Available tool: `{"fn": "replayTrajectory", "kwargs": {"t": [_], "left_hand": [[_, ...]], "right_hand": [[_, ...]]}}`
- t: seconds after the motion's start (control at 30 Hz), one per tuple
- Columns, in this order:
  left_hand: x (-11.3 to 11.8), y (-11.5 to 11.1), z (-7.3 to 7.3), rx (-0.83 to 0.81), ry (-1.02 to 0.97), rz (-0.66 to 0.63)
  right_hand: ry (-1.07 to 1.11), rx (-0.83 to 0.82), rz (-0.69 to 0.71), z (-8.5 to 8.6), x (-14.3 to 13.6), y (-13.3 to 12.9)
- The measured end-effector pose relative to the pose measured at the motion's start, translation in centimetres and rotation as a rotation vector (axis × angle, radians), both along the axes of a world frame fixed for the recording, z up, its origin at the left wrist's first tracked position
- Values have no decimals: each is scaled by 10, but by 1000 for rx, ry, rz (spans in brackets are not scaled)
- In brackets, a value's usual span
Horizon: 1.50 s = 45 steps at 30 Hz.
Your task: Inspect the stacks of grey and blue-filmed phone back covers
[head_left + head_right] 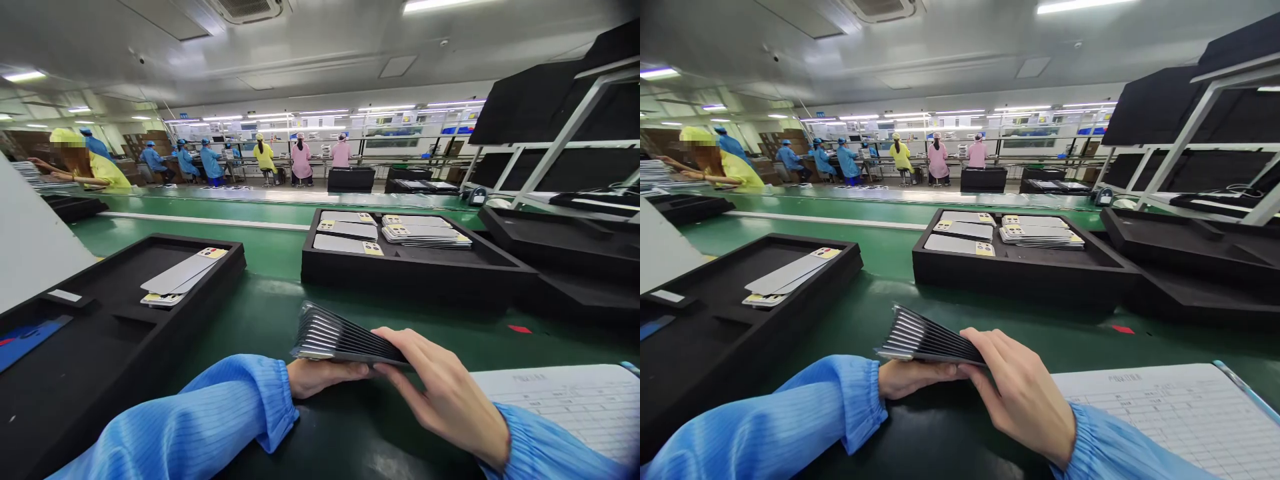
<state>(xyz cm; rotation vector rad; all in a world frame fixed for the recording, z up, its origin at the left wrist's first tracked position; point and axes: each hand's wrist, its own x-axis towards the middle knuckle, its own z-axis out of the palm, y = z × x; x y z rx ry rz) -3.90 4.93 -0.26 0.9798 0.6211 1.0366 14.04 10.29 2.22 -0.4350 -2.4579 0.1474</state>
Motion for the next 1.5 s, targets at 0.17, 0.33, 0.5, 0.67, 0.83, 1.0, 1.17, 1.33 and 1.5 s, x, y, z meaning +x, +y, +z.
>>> {"fn": "replayTrajectory", "kwargs": {"t": [0.17, 0.33, 0.5, 0.67, 0.83, 1.0, 1.17, 1.33, 1.5], "left_hand": [[2, -2, -2, 7, 5, 1], [3, -2, -7, 8, 16, 31], [3, -1, -9, 24, 41, 34], [4, -1, -8, 34, 78, 31], [3, -3, -10, 31, 130, 50], [2, -5, -10, 31, 155, 66], [1, -4, -8, 16, 159, 88], [0, -3, -8, -46, 137, 121], [0, -4, -4, -95, 133, 135]], "right_hand": [[-9, -27, -5, 2, 1, -3], [-1, -46, -29, 3, 0, -2], [25, -33, -25, 3, -1, -2], [35, -47, -20, 4, -1, -3], [30, -64, -33, 4, -1, -5], [4, -123, -31, 6, -1, -5], [3, -465, 37, 17, 1, -3], [4, -683, 95, 25, 0, 6], [55, -914, 169, 23, 0, 16]]}}
